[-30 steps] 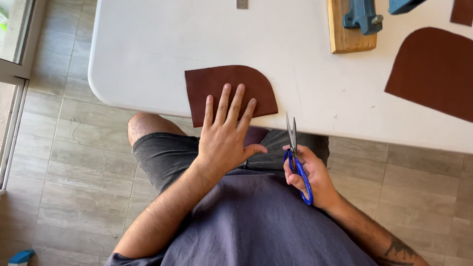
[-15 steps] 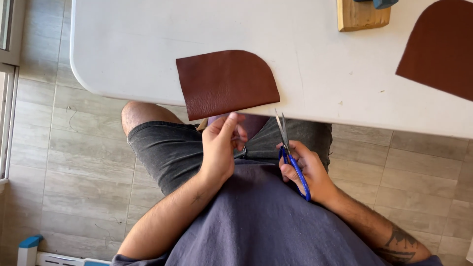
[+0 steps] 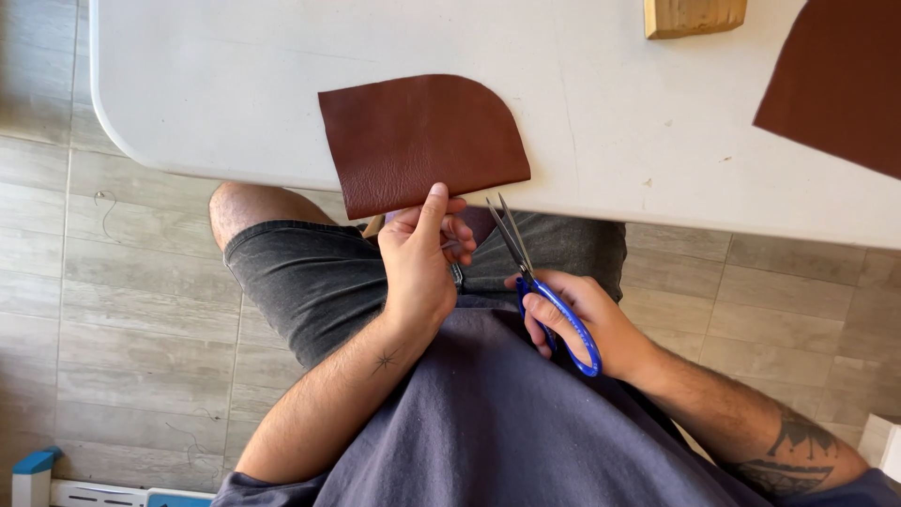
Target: Measuring and marking a piece of leather using a ruler and a pencil in a workshop environment.
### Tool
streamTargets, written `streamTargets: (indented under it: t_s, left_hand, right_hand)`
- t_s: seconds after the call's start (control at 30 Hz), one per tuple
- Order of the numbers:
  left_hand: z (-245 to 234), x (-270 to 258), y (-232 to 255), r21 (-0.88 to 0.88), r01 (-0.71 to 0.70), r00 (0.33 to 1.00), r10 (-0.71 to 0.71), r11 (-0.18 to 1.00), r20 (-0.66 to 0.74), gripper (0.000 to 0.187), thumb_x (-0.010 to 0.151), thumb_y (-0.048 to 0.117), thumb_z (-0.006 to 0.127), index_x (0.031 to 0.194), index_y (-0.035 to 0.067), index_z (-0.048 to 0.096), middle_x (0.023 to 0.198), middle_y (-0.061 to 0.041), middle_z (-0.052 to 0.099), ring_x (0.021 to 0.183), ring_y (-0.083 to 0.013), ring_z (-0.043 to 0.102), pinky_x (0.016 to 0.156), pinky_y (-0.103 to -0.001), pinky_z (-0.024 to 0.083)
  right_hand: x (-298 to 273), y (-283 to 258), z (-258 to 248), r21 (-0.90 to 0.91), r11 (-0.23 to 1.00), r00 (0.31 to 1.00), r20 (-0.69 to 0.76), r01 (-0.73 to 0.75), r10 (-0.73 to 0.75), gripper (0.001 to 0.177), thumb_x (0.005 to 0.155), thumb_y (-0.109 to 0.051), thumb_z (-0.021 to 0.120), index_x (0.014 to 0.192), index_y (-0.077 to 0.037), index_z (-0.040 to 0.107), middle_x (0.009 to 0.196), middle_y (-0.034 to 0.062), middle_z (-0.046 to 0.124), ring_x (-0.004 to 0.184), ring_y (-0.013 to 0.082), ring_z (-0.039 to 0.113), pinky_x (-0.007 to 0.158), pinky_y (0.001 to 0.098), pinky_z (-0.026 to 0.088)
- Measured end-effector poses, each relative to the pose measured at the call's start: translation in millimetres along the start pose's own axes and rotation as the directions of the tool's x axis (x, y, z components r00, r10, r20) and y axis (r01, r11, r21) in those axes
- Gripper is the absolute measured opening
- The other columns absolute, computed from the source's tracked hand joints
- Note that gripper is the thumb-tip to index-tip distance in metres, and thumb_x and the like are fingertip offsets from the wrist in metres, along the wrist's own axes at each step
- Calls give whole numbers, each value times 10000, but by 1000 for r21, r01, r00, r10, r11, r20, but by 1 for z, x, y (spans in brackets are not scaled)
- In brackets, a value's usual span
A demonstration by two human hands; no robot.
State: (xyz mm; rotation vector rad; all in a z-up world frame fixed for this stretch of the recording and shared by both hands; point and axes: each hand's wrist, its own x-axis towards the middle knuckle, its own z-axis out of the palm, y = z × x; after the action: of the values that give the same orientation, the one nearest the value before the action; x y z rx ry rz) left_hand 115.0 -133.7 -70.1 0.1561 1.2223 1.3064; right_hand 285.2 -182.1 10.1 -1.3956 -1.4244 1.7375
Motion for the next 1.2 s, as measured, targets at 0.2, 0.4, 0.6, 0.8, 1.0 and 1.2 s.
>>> streamTargets:
  t_s: [0.2,0.4,0.6,0.8,1.0,1.2]
  left_hand:
    - [-6,-11,3,203,-300,952,278,932,132,315,998,154,675,767,-56,719,449,-134,558,357,-177,549,338,-262,443]
    - [-18,11,76,169,-846,-50,392,-505,919,309,969,297,744,1203,96,756,1104,-109,726,998,-287,723,903,-425,557]
    - [-13,37,69,199,-789,115,179,-581,977,539,1000,311,742,1431,10,626,1566,-206,499,1493,-372,406,1215,-621,235]
    - [-10,27,62,267,-767,170,216,-584,961,406,1099,221,565,1432,-3,624,1562,-218,491,1491,-375,399,1214,-610,226]
    - [-11,25,55,302,-755,228,199,-582,953,464,1074,259,616,1465,7,604,1605,-221,430,1517,-383,345,1218,-641,207]
    - [-4,15,66,285,-705,210,193,-649,959,378,1077,116,505,1385,16,699,1547,-200,505,1461,-383,426,1174,-621,350]
  right_hand:
    - [6,0,6,10,1000,999,-26,-23,24,309,1023,-223,547,803,-57,688,491,68,652,427,157,669,509,278,529]
    - [6,-3,11,-1,998,998,-34,-58,58,377,1033,-271,542,772,-48,698,437,57,635,427,144,625,522,267,503]
    - [7,13,12,-59,996,995,-84,-62,57,312,1017,-267,557,932,-25,735,495,68,676,440,161,688,495,281,505]
    - [10,22,13,-44,996,992,-107,-79,74,335,1004,-244,570,1159,21,704,548,88,678,460,158,694,464,282,499]
    - [6,25,9,-69,991,986,-128,-114,104,351,1013,-266,566,1157,18,715,572,102,693,479,179,707,481,298,512]
    - [9,7,10,-90,974,974,-111,-210,199,358,1015,-273,524,1252,-34,648,610,44,602,502,126,615,594,248,509]
